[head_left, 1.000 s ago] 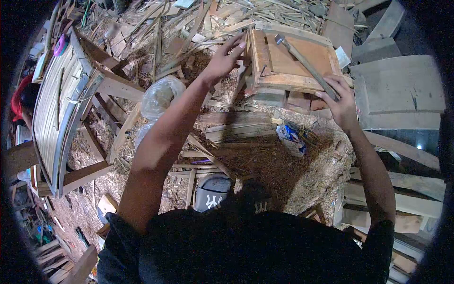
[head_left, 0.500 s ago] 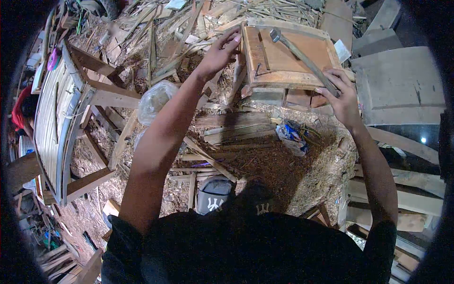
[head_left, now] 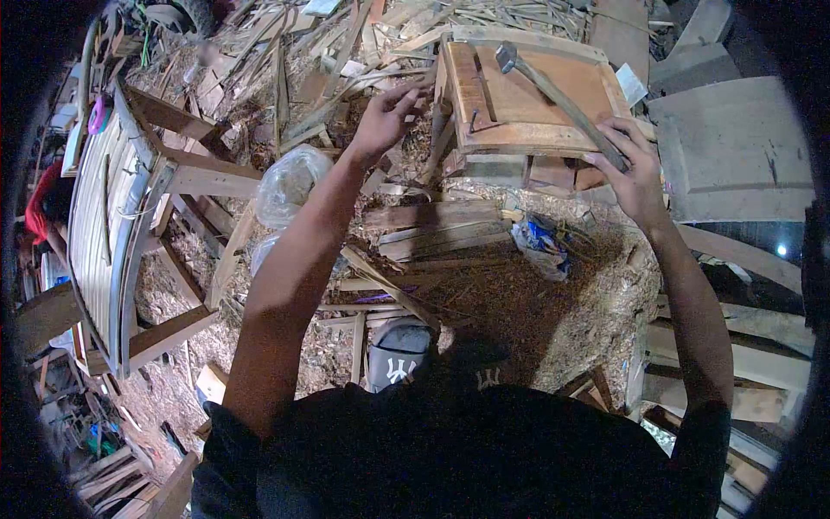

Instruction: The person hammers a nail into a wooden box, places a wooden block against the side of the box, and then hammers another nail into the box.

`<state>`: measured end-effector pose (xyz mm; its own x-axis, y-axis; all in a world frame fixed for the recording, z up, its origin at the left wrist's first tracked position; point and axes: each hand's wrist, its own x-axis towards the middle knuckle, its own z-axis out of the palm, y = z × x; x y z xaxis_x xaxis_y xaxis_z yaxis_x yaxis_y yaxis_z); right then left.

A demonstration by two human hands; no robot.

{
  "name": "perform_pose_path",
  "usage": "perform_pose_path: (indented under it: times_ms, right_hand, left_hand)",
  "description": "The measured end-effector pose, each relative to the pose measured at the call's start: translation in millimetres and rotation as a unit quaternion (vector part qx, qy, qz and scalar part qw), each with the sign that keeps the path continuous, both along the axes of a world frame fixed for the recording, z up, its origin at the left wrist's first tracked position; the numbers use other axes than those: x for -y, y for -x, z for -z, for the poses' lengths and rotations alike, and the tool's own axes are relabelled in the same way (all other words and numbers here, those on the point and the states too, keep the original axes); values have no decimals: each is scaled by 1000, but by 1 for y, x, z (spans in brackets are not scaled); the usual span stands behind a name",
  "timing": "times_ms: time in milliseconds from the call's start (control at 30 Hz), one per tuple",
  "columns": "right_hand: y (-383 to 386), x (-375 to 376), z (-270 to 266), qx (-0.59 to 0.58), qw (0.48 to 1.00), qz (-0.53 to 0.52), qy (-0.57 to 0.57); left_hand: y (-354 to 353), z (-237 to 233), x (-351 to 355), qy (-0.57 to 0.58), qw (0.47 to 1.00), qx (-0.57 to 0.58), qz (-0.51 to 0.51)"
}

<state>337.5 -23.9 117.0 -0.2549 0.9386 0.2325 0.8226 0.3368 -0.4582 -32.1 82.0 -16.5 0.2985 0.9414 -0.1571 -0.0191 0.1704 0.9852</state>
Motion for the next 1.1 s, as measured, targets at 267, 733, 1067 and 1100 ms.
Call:
perform_pose_path:
  times_ms: [267,733,1067,1100]
  right_hand:
    - [1,3,4,-17,1000,9,12]
    - [20,24,4,-55,998,8,12]
    - [22,25,2,-16,1000,9,7]
    - [23,26,2,-11,1000,10,3]
  left_hand:
    - [29,45,16,27,999,-7,-35]
    - [39,46,57,-154,979,-127,-50]
    - [42,25,64,-137,984,-110,-43]
    - [42,21,66,-137,984,-110,-43]
